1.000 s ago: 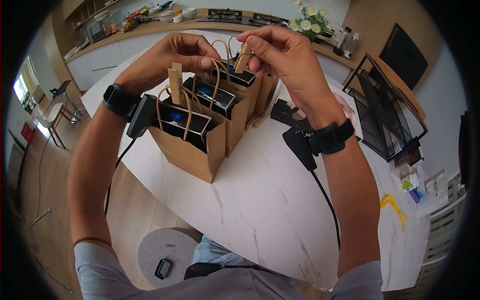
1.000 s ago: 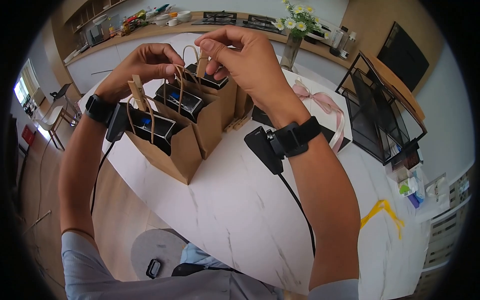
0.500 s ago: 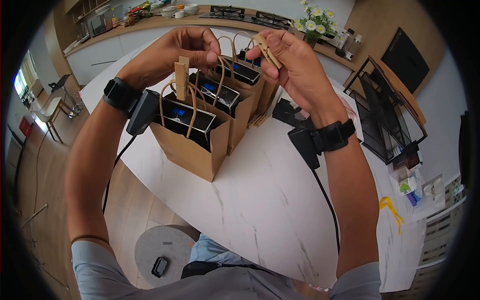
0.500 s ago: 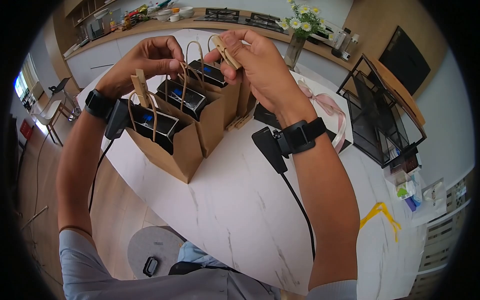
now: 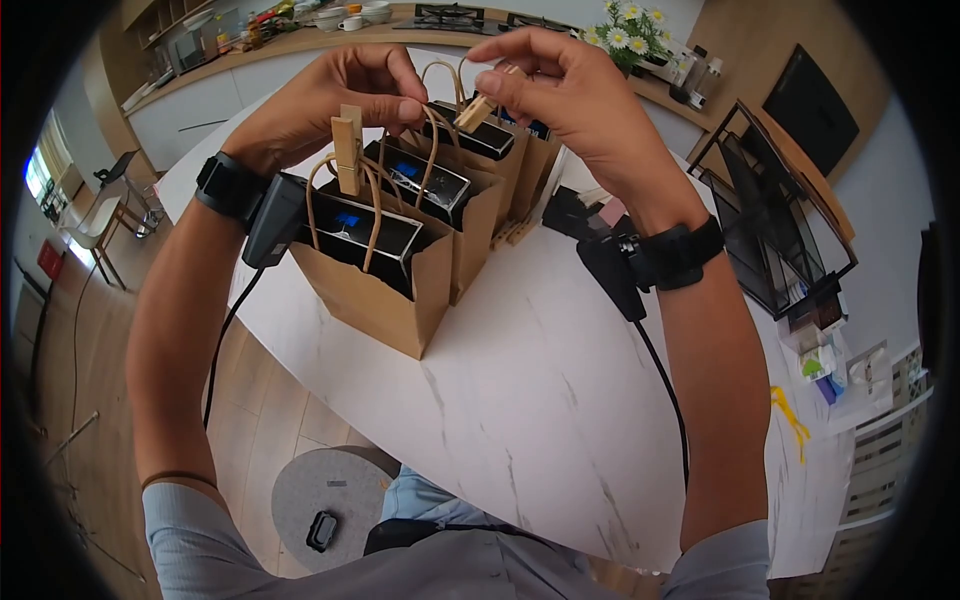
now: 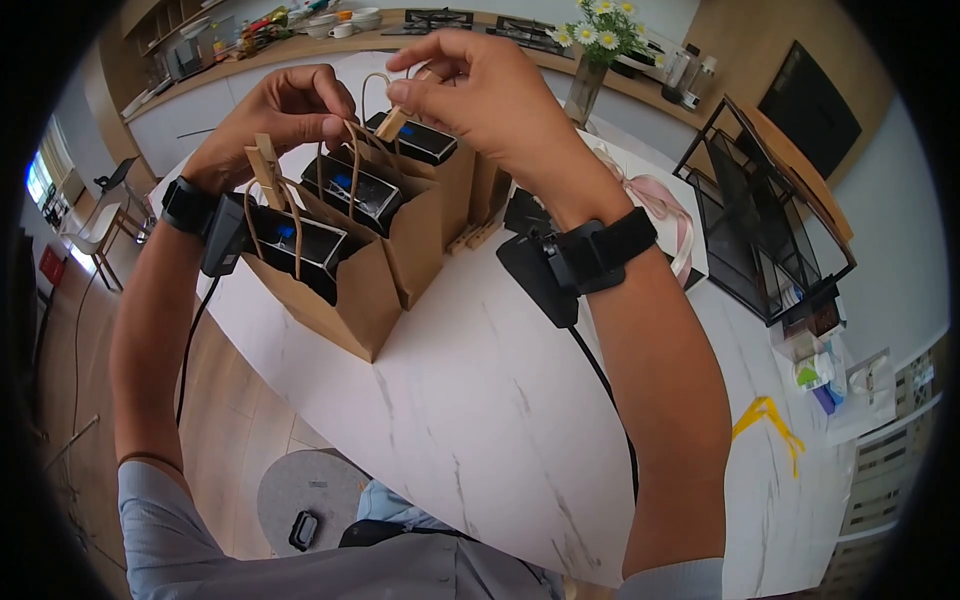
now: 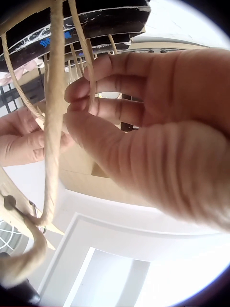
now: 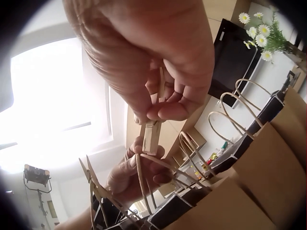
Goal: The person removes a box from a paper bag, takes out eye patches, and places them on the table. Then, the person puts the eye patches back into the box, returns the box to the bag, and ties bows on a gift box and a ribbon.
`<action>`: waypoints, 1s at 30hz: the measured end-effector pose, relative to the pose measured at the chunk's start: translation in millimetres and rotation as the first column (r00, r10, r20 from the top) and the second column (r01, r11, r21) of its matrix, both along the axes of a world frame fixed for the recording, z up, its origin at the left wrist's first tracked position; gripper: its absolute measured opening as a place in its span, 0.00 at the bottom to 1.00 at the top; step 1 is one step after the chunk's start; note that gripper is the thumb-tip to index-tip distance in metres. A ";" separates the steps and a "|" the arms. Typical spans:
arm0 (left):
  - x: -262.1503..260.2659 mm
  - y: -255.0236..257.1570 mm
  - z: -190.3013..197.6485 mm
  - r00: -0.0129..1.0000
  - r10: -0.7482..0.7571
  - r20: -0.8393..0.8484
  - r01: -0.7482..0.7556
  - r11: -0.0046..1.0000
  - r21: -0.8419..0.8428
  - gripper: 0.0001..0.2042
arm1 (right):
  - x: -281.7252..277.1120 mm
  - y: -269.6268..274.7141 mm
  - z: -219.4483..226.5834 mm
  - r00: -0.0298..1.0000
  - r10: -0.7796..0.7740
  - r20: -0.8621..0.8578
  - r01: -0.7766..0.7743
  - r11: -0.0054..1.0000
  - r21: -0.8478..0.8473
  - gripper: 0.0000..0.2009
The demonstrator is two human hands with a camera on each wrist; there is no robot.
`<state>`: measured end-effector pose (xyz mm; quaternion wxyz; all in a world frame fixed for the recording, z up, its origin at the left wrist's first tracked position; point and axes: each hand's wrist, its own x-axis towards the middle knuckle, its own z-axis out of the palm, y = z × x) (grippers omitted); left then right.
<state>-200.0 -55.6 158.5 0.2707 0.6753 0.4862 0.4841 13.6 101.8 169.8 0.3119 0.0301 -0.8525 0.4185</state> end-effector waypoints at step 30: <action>1.7 -3.2 1.5 0.996 0.011 0.084 -0.011 1.000 0.007 0.05 | 2.7 -60.2 29.7 0.924 -0.260 -0.280 0.311 0.938 0.155 0.04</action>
